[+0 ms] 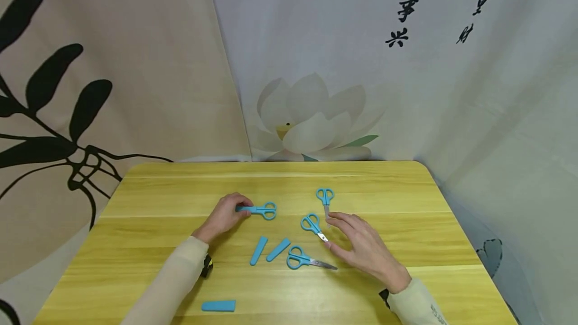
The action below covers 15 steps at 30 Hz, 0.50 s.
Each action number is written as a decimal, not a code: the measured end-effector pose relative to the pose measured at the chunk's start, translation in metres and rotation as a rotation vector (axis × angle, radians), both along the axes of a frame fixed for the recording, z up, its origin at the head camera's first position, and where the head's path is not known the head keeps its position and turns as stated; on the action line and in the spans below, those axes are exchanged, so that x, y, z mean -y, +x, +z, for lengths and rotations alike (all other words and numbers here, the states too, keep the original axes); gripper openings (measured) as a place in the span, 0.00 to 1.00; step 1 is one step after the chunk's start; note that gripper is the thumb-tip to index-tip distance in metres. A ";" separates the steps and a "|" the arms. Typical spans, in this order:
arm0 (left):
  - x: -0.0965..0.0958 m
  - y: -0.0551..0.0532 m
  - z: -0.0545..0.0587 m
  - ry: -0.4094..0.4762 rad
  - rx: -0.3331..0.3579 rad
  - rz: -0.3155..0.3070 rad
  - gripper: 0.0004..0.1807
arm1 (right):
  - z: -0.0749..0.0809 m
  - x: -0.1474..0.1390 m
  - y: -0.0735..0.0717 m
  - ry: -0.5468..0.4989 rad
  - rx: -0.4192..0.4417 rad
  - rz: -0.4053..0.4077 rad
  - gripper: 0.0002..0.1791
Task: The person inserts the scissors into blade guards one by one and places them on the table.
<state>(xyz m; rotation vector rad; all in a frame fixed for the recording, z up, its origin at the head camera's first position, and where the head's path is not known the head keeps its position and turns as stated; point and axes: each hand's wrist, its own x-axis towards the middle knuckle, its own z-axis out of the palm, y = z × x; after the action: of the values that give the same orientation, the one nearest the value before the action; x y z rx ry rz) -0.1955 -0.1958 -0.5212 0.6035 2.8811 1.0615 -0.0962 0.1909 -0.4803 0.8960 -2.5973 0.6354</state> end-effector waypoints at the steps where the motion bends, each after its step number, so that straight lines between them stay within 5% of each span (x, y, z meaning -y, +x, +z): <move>1: 0.000 -0.001 0.000 -0.002 0.006 0.003 0.07 | 0.000 0.000 0.000 -0.001 -0.002 -0.002 0.29; 9: -0.001 -0.002 0.001 -0.047 0.054 0.002 0.12 | 0.000 -0.002 -0.001 -0.010 0.019 -0.015 0.27; 15: 0.000 0.010 0.013 -0.052 0.050 -0.004 0.24 | 0.001 -0.005 -0.006 -0.005 0.037 0.000 0.29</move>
<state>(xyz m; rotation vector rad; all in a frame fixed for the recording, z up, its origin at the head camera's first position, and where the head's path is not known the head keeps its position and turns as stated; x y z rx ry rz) -0.1856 -0.1961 -0.5083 0.5716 2.8530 0.9832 -0.1020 0.1960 -0.4795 0.8913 -2.6267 0.6641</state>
